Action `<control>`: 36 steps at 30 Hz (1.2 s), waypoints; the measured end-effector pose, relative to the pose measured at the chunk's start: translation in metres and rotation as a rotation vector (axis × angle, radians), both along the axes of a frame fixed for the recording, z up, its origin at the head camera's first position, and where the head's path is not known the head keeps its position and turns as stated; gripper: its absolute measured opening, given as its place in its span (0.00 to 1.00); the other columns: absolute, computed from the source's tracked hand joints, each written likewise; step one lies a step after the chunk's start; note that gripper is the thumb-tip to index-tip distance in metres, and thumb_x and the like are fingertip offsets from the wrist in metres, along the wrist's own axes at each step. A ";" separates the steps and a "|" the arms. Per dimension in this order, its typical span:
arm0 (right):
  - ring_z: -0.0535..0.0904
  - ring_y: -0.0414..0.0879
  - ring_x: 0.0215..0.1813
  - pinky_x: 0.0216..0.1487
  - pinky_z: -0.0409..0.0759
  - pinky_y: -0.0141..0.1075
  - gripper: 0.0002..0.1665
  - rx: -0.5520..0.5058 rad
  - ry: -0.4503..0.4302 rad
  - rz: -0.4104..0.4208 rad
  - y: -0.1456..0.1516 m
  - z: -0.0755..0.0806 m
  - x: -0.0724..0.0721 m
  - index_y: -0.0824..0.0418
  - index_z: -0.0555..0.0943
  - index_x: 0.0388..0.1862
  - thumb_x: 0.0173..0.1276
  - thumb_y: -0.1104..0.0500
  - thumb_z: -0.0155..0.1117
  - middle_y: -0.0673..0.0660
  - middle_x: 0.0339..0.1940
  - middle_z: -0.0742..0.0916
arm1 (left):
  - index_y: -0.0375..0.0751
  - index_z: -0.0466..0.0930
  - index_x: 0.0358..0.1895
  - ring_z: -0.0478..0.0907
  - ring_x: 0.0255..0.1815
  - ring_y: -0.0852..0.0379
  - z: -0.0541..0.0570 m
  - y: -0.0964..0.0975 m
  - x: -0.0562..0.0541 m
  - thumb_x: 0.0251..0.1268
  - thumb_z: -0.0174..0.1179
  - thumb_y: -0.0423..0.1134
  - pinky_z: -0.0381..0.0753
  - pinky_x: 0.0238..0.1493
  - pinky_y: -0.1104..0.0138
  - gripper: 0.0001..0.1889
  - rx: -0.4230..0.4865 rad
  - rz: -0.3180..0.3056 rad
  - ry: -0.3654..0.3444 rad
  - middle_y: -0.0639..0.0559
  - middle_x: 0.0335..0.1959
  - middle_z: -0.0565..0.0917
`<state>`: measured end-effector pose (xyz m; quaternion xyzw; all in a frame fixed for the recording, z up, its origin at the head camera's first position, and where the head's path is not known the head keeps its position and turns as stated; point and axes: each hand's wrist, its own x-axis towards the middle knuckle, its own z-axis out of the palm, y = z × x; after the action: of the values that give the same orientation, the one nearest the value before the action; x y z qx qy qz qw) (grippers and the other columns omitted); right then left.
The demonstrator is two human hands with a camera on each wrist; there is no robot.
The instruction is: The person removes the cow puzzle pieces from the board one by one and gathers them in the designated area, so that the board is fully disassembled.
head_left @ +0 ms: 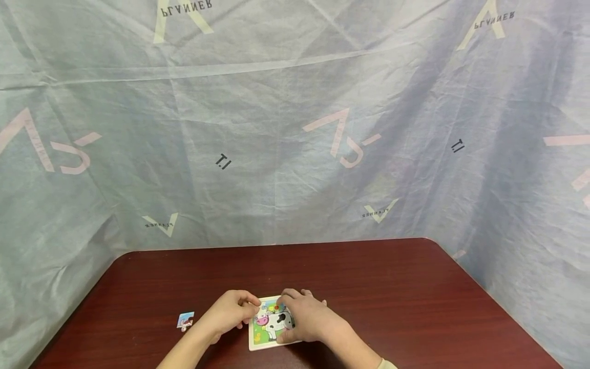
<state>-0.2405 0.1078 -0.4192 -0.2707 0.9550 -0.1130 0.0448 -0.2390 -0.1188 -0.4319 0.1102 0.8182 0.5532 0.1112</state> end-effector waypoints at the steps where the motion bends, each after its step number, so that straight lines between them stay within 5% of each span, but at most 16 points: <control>1: 0.70 0.63 0.68 0.46 0.73 0.74 0.40 -0.001 -0.002 0.000 0.000 0.000 0.000 0.47 0.78 0.62 0.52 0.37 0.81 0.49 0.70 0.75 | 0.27 0.80 0.49 0.73 0.26 0.54 -0.001 0.001 0.000 0.67 0.62 0.33 0.71 0.26 0.65 0.13 0.001 0.000 -0.004 0.50 0.24 0.76; 36: 0.69 0.68 0.70 0.47 0.73 0.75 0.46 -0.011 -0.002 -0.028 -0.002 0.001 0.001 0.54 0.77 0.64 0.50 0.38 0.82 0.50 0.70 0.75 | 0.27 0.82 0.47 0.64 0.19 0.61 -0.002 0.015 -0.002 0.63 0.64 0.29 0.61 0.20 0.73 0.12 -0.034 0.081 -0.042 0.49 0.30 0.81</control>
<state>-0.2396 0.1061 -0.4182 -0.2575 0.9580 -0.1189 0.0426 -0.2408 -0.1037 -0.4338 0.0633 0.8288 0.5455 0.1077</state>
